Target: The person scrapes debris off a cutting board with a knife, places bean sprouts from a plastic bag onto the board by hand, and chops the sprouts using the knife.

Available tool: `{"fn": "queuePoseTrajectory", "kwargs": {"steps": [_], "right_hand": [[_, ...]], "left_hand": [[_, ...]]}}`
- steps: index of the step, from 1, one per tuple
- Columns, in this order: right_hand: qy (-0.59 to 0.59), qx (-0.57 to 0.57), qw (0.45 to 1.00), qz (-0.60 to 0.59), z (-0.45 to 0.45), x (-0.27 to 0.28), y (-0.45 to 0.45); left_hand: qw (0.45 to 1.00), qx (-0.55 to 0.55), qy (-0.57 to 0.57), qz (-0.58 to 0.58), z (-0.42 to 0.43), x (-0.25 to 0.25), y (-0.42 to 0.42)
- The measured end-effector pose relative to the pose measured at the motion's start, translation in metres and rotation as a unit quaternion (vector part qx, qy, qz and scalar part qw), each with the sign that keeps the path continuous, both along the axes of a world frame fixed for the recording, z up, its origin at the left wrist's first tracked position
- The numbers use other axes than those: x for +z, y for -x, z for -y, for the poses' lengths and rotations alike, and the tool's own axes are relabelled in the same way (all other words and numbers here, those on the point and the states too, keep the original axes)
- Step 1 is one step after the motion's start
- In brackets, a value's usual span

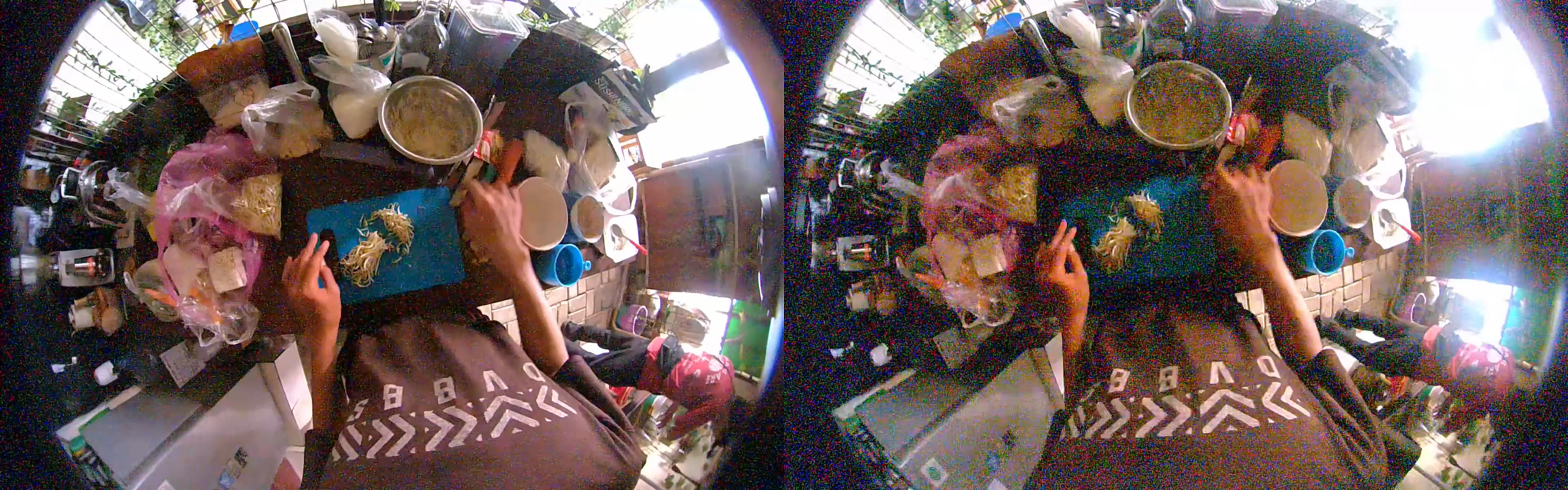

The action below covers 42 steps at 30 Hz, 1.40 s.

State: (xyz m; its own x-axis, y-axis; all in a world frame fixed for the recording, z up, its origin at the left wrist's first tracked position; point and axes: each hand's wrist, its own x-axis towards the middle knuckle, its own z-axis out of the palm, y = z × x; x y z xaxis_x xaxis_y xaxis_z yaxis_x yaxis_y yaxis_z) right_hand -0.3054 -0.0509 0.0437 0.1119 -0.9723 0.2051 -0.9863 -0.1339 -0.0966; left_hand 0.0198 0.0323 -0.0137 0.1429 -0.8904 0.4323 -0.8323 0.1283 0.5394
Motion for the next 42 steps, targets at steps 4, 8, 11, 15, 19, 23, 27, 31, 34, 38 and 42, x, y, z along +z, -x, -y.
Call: {"fn": "queuePoseTrajectory", "kwargs": {"steps": [4, 8, 11, 15, 19, 23, 27, 31, 34, 38, 42], "right_hand": [[-0.089, -0.027, 0.993, -0.071, 0.025, -0.009, 0.034], [-0.111, -0.036, 0.988, -0.098, 0.052, -0.06, 0.054], [-0.073, -0.129, 0.986, 0.079, 0.065, -0.097, 0.066], [-0.116, -0.096, 0.987, -0.049, 0.049, 0.008, 0.024], [-0.237, -0.137, 0.961, -0.039, 0.056, 0.055, 0.034], [-0.158, -0.109, 0.981, 0.027, 0.022, 0.099, 0.05], [-0.154, -0.07, 0.953, 0.25, -0.006, 0.105, 0.08], [-0.122, -0.027, 0.908, 0.4, -0.037, 0.073, 0.07], [-0.148, -0.013, 0.841, 0.52, -0.058, 0.035, 0.049], [-0.361, -0.061, 0.554, 0.748, -0.081, 0.01, 0.011], [-0.469, -0.05, 0.426, 0.772, -0.088, -0.036, -0.009]], "left_hand": [[0.999, -0.031, -0.007, -0.02, 0.012, 0.006, 0.015], [0.994, -0.109, 0.021, 0.0, 0.025, 0.017, 0.023], [0.993, -0.116, 0.032, 0.001, 0.026, 0.019, 0.026], [0.993, -0.118, 0.017, -0.019, 0.023, 0.01, 0.025], [0.993, -0.117, 0.006, -0.024, 0.016, 0.01, 0.026], [0.995, -0.098, -0.011, -0.034, 0.013, 0.0, 0.027], [0.996, -0.078, -0.04, -0.031, 0.011, 0.006, 0.032], [0.994, -0.085, -0.041, -0.049, 0.01, -0.001, 0.038], [0.995, -0.085, -0.035, -0.034, 0.011, 0.001, 0.04], [0.995, -0.077, -0.041, -0.05, 0.005, 0.008, 0.039], [0.994, -0.072, -0.027, -0.072, 0.001, 0.0, 0.042]]}}
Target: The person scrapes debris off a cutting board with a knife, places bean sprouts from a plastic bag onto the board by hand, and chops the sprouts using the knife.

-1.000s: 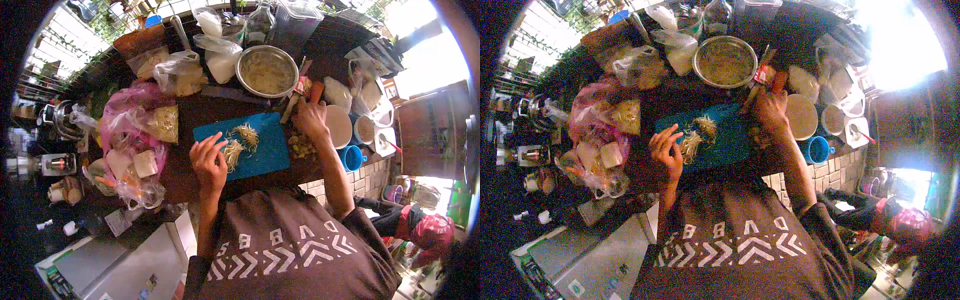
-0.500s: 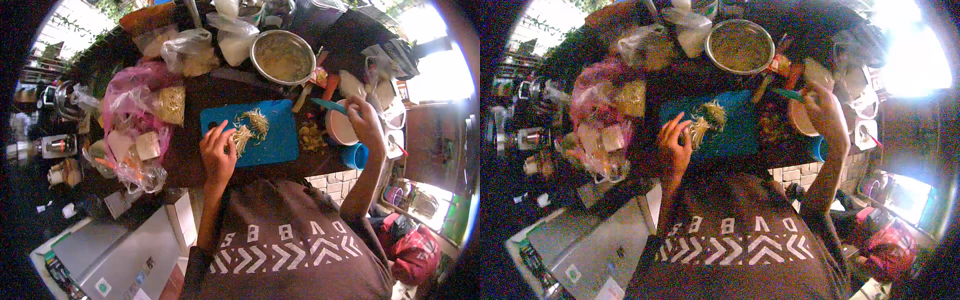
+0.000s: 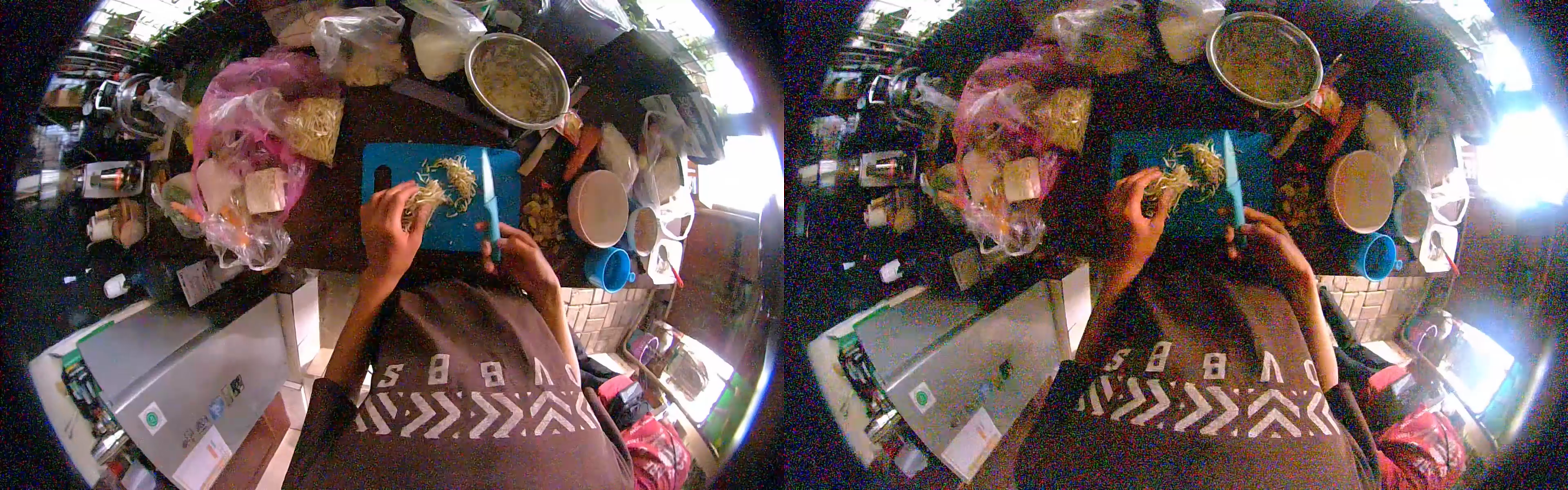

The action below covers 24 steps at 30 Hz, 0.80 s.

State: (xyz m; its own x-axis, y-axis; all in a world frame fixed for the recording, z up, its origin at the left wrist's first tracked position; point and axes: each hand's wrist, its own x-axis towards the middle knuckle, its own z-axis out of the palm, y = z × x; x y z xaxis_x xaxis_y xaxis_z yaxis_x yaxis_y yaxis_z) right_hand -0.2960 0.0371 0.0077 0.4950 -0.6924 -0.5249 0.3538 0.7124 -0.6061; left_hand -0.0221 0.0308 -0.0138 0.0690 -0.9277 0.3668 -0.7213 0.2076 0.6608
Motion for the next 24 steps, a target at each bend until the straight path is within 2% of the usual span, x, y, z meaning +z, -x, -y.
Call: {"fn": "queuePoseTrajectory", "kwargs": {"steps": [2, 5, 6, 7, 9, 11, 15, 17, 18, 20, 24], "right_hand": [[-0.015, 0.04, 0.999, 0.014, -0.002, -0.003, -0.009], [0.066, 0.136, 0.979, -0.138, 0.008, 0.003, -0.015], [0.066, 0.14, 0.978, -0.138, 0.009, -0.004, -0.017], [0.168, 0.141, 0.944, -0.245, 0.01, -0.01, -0.02], [0.268, 0.14, 0.888, -0.346, 0.01, -0.012, -0.023], [0.463, 0.167, 0.698, -0.519, 0.007, -0.005, -0.026], [0.459, 0.184, 0.689, -0.531, 0.005, -0.004, -0.032], [0.408, 0.259, 0.665, -0.57, 0.008, 0.007, -0.039], [0.407, 0.26, 0.665, -0.569, 0.008, 0.004, -0.039], [0.46, 0.236, 0.621, -0.59, 0.005, -0.007, -0.038], [0.472, 0.25, 0.602, -0.594, 0.006, -0.011, -0.038]], "left_hand": [[1.0, -0.003, 0.013, 0.0, -0.003, -0.005, 0.002], [0.999, -0.007, 0.044, 0.021, 0.0, -0.007, 0.011], [0.998, -0.012, 0.045, 0.046, 0.002, -0.011, 0.012], [0.996, -0.019, 0.046, 0.071, 0.003, -0.015, 0.012], [0.996, -0.03, 0.049, 0.074, 0.005, -0.024, 0.011], [0.995, -0.042, 0.052, 0.078, 0.005, -0.032, 0.011], [0.995, -0.033, 0.066, 0.073, 0.005, -0.029, 0.013], [0.995, -0.035, 0.06, 0.071, 0.005, -0.027, 0.014], [0.995, -0.042, 0.065, 0.064, 0.007, -0.029, 0.015], [0.995, -0.049, 0.069, 0.058, 0.01, -0.032, 0.015], [0.996, -0.043, 0.06, 0.045, 0.012, -0.035, 0.016]]}}
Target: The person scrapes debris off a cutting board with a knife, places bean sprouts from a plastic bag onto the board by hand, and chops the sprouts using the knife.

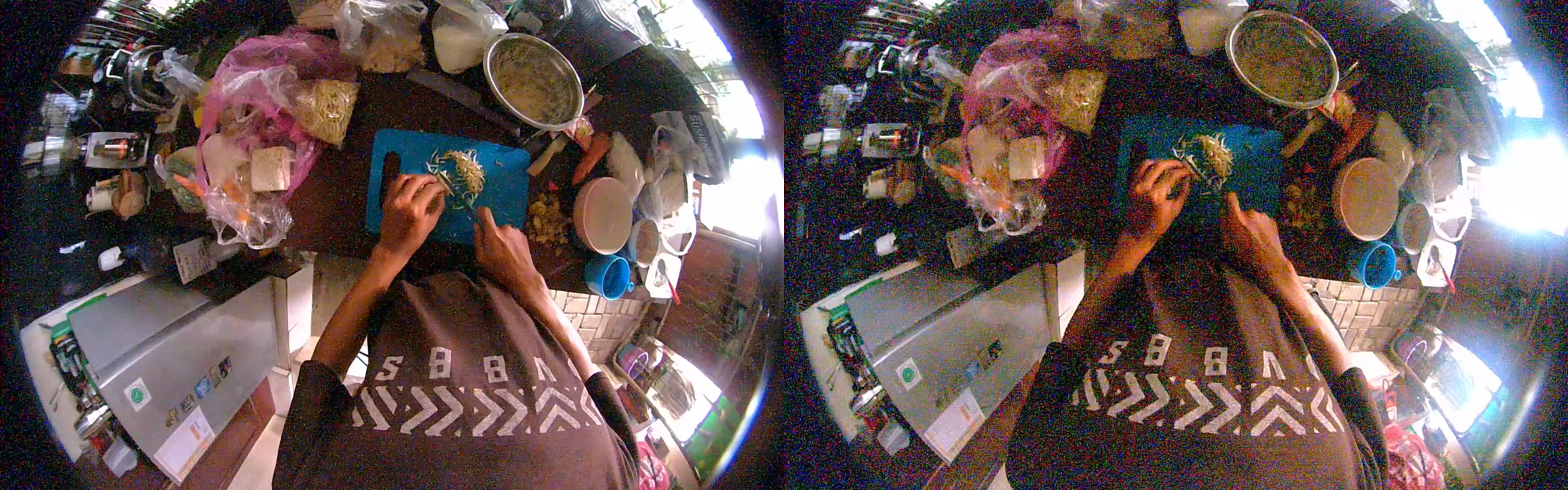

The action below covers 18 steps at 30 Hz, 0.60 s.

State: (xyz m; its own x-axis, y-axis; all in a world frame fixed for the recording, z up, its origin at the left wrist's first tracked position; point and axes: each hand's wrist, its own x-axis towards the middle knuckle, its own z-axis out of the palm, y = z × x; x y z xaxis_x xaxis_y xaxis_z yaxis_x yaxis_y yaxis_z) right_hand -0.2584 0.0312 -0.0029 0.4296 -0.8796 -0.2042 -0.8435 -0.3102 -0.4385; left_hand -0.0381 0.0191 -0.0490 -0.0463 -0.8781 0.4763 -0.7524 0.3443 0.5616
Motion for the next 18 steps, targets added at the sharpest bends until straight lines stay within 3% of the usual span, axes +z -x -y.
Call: {"fn": "queuePoseTrajectory", "kwargs": {"steps": [5, 12, 18], "right_hand": [[0.017, 0.021, 0.997, -0.071, -0.001, 0.0, -0.005], [0.051, 0.043, 0.994, -0.084, 0.009, -0.009, -0.019], [-0.005, 0.037, 0.994, -0.102, 0.002, 0.011, -0.006]], "left_hand": [[1.0, 0.001, 0.007, -0.004, 0.001, -0.001, 0.001], [1.0, -0.008, 0.013, -0.019, 0.002, -0.006, 0.0], [0.999, -0.002, 0.012, -0.05, 0.003, -0.003, 0.003]]}}
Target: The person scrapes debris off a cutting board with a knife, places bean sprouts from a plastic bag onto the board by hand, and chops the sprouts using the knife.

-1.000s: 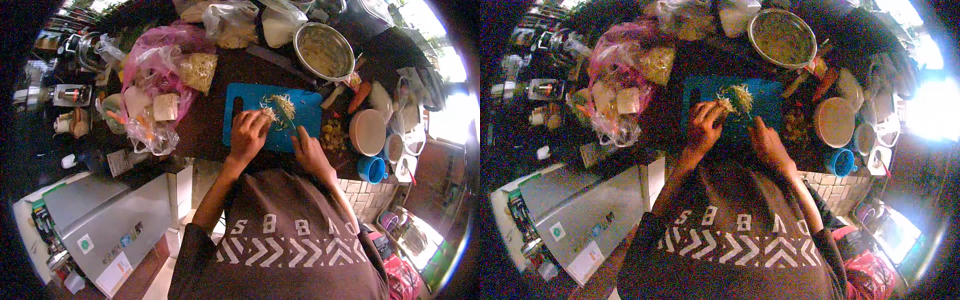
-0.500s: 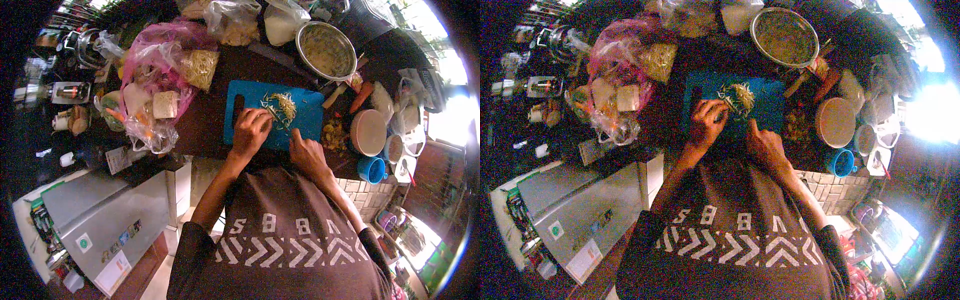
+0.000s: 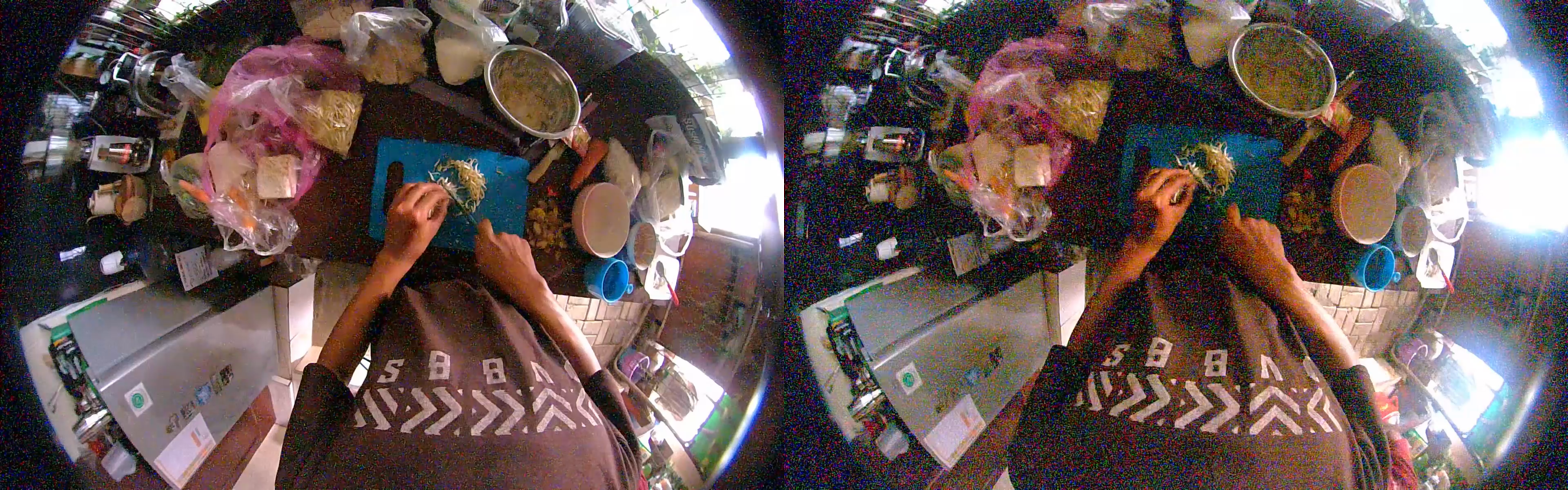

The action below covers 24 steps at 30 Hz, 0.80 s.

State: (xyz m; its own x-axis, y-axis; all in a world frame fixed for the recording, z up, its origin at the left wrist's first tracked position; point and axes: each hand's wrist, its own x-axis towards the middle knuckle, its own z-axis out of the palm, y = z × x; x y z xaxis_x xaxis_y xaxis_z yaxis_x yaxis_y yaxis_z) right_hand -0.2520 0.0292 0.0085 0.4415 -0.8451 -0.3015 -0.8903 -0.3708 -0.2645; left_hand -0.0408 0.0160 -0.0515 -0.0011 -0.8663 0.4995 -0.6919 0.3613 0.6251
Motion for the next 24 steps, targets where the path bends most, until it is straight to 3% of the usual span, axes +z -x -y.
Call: {"fn": "queuePoseTrajectory", "kwargs": {"steps": [6, 11, 14, 20, 24], "right_hand": [[0.022, -0.003, 0.999, 0.048, 0.001, -0.006, 0.004], [-0.012, -0.068, 0.995, 0.07, 0.001, 0.016, 0.001], [-0.003, -0.076, 0.993, 0.093, 0.0, 0.018, 0.007], [0.067, -0.078, 0.976, 0.192, -0.012, -0.017, 0.01], [-0.024, -0.126, 0.971, 0.2, -0.01, 0.008, -0.005]], "left_hand": [[1.0, -0.008, 0.003, -0.013, 0.002, -0.004, -0.001], [1.0, -0.021, 0.0, -0.001, -0.001, 0.012, -0.005], [0.997, -0.011, 0.014, 0.07, -0.005, 0.026, -0.006], [0.998, -0.013, -0.017, 0.059, -0.009, 0.001, -0.011], [0.998, -0.03, 0.002, 0.05, -0.006, -0.001, -0.014]]}}
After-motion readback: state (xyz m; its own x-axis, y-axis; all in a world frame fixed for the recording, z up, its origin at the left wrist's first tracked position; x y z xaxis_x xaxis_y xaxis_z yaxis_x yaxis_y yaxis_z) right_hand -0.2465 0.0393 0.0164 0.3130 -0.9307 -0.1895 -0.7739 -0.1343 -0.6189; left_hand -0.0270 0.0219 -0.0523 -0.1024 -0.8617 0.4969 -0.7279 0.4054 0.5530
